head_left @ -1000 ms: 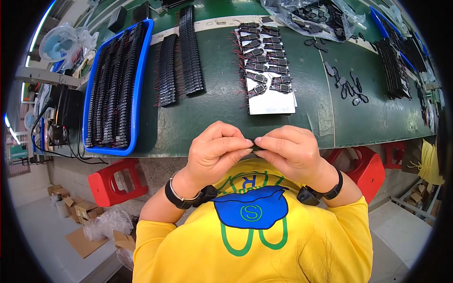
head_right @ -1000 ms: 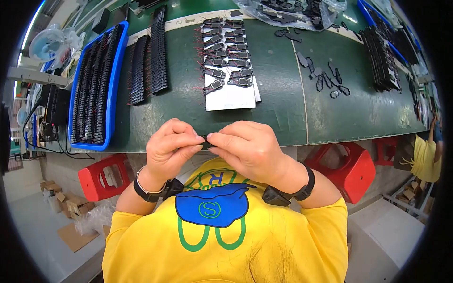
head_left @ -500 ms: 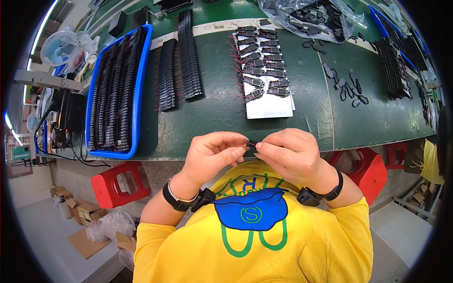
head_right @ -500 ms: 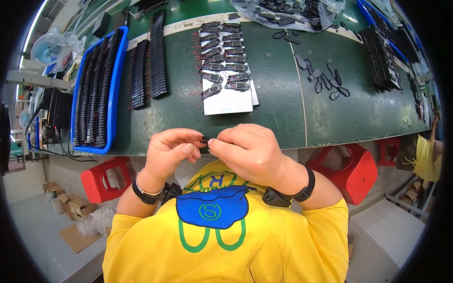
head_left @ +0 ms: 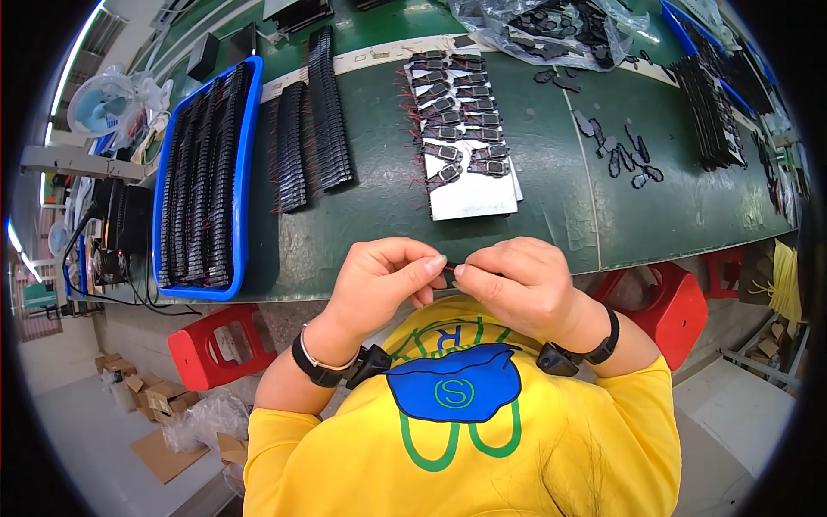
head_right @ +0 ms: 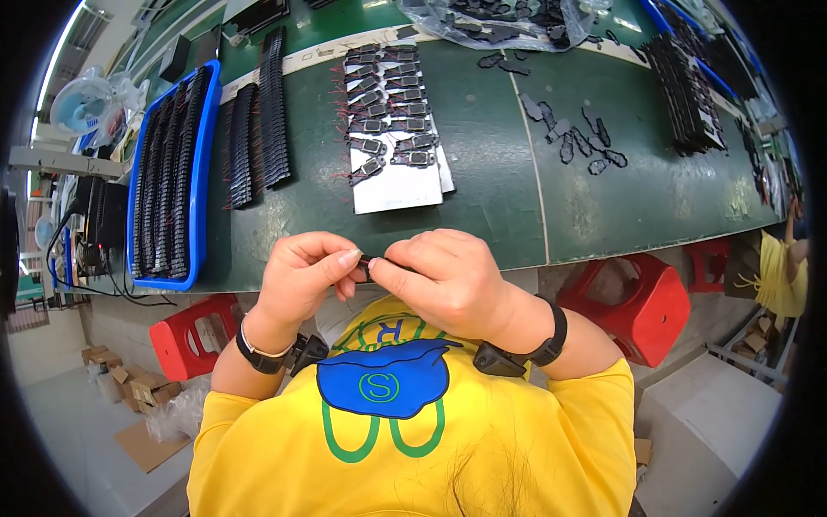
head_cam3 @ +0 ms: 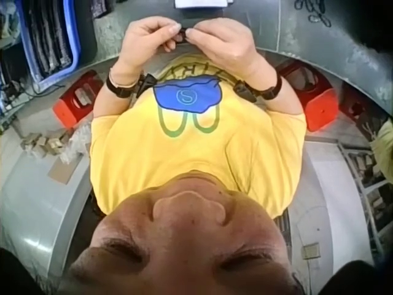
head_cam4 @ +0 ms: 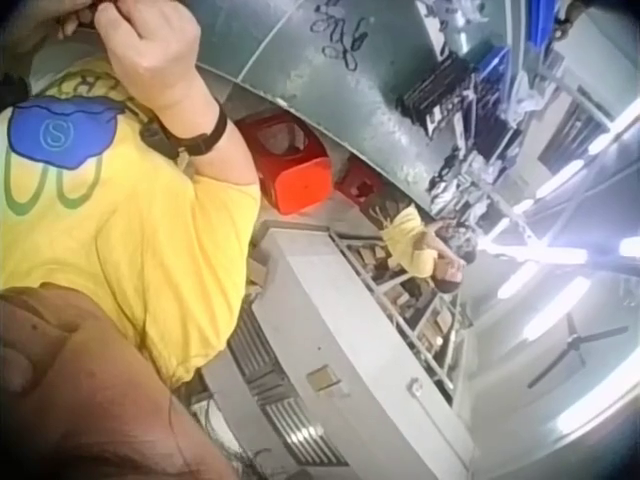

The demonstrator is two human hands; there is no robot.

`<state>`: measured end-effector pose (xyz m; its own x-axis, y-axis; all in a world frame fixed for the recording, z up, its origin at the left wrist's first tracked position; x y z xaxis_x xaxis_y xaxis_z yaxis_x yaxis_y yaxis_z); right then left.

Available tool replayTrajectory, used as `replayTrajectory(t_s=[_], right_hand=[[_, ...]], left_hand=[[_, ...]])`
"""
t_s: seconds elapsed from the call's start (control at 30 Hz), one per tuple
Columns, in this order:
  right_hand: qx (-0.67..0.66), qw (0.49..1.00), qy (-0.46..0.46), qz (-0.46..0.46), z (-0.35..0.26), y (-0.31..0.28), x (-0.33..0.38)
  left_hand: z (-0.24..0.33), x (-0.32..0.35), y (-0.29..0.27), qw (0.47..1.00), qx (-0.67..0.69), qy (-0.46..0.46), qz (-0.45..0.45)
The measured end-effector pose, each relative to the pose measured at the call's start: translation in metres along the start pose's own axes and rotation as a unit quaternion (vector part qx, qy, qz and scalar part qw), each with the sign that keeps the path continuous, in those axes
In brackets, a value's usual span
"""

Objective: The person picks up a small electronic component and a black plastic casing, fits the component into the casing, and presses them together. After assembling the unit, the person places it onto a metal plate and repeats the process with the next set of parts.

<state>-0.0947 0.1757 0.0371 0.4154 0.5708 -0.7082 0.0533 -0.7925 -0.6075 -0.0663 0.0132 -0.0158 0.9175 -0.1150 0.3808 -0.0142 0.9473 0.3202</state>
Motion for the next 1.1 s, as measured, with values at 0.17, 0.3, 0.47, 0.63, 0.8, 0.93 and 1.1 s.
replayTrajectory(t_s=[0.17,0.3,0.47,0.63,0.8,0.93,1.1], right_hand=[[-0.018,1.0,0.007,-0.006,0.001,0.004,0.004],[-0.06,0.997,0.027,-0.028,0.007,-0.013,-0.006],[0.068,0.985,0.156,-0.027,0.078,-0.068,-0.011],[0.248,0.892,0.345,-0.152,0.172,-0.092,-0.004],[0.304,0.866,0.333,-0.216,0.186,-0.078,-0.009],[0.279,0.836,0.38,-0.281,0.194,-0.069,-0.008],[0.313,0.862,0.303,-0.258,0.172,-0.065,-0.008]], left_hand=[[-0.002,-0.002,-0.003,0.999,0.007,-0.024,-0.037],[-0.003,-0.001,-0.005,0.999,0.021,-0.015,-0.041],[-0.002,0.002,-0.015,0.997,0.063,0.01,-0.04],[-0.009,0.003,-0.021,0.996,0.073,0.031,-0.048],[-0.01,0.005,-0.025,0.996,0.065,0.041,-0.037],[-0.01,0.009,-0.025,0.996,0.063,0.034,-0.054],[-0.009,0.007,-0.024,0.997,0.064,0.035,-0.04]])
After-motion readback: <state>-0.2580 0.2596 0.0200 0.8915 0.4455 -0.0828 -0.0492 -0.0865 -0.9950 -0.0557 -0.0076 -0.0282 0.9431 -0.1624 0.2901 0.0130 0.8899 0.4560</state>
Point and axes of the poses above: each hand's wrist, its own x-axis away from the middle knuckle, its own y-axis out of the palm, z = x × y, the point moved 6 cm from there along -x, towards the middle knuckle, and after that the axes turned 7 degrees about x, right-handed, at the moved point
